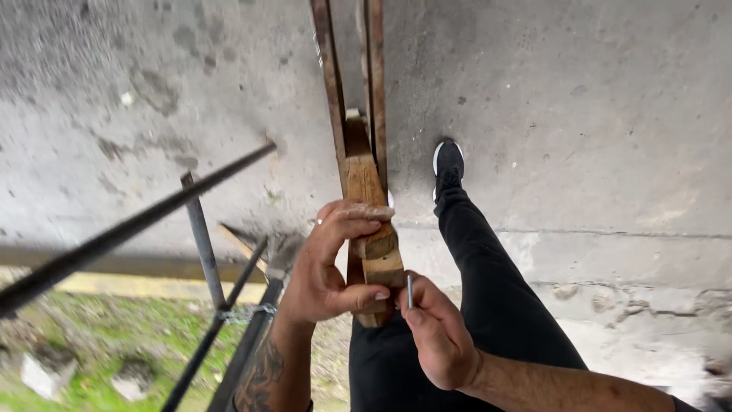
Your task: The person lifts a marble slab onto a wooden frame, positions a wooden block against the frame, and aligns a screw by hand. They then use a screwdriver to drive the screw, fastening the block to the frame, and press on the block to check it.
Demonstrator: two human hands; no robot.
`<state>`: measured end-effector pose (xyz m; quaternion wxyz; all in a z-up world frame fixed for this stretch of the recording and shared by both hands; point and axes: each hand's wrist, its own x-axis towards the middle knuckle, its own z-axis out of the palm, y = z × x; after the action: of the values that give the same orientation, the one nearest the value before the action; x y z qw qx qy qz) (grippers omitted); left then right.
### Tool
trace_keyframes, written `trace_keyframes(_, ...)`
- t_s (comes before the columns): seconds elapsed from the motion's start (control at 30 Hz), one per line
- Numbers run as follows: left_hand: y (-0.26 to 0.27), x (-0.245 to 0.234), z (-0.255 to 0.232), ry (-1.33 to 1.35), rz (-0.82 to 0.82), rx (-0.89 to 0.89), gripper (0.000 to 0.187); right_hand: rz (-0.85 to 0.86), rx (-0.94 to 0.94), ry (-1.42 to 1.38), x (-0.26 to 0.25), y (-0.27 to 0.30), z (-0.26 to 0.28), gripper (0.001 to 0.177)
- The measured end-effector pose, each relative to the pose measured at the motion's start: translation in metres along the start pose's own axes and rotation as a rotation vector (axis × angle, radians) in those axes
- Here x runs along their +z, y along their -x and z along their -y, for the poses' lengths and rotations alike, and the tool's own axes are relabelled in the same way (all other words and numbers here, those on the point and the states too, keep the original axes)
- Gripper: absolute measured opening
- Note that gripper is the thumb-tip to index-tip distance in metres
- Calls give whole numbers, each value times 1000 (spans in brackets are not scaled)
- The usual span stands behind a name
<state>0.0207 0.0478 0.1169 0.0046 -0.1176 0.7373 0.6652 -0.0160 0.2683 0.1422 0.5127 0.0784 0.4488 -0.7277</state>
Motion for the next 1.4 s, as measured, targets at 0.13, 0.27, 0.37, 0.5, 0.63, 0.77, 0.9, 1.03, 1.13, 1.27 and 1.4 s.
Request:
trace_keyframes(0.13, -21, -2, -27, -73, 71, -87, 69, 66, 10, -110, -24, 6, -32, 9)
trace_keyframes(0.27, -31, -1, -43, -158, 173, -152, 73, 21, -80, -250, -19, 3, -85, 11)
trace_keyframes(0.37, -20, 3, -62, -290, 234, -412, 76, -92, 25, -475, 10, 17, -115, 19)
trace_keyframes(0.5, -33, 9, -59, -438, 242, -386, 78, -96, -172, -534, 10, -14, -97, 26)
trace_keyframes(0.63, -27, 18, -59, -419, 246, -292, 75, -45, -363, -395, 0, -5, -101, 17)
trace_keyframes(0.77, -20, 19, -53, -429, 270, -217, 74, -118, -267, -203, 4, -12, -73, 20)
trace_keyframes(0.9, -15, 21, -39, -321, 212, -178, 74, -137, -222, -33, -3, -15, -62, 13)
trace_keyframes(1.03, -11, 18, -38, -213, 219, -171, 72, -155, -323, 215, -4, -19, -65, 13)
trace_keyframes(1.13, -9, 16, -36, -155, 221, -178, 72, -154, -444, 357, -10, -22, -65, 15)
trace_keyframes(1.27, -12, 16, -32, -184, 226, -172, 71, -159, -555, 425, -15, -25, -63, 15)
trace_keyframes(1.4, -11, 17, -37, -103, 211, -215, 72, -146, -481, 400, -13, -28, -63, 18)
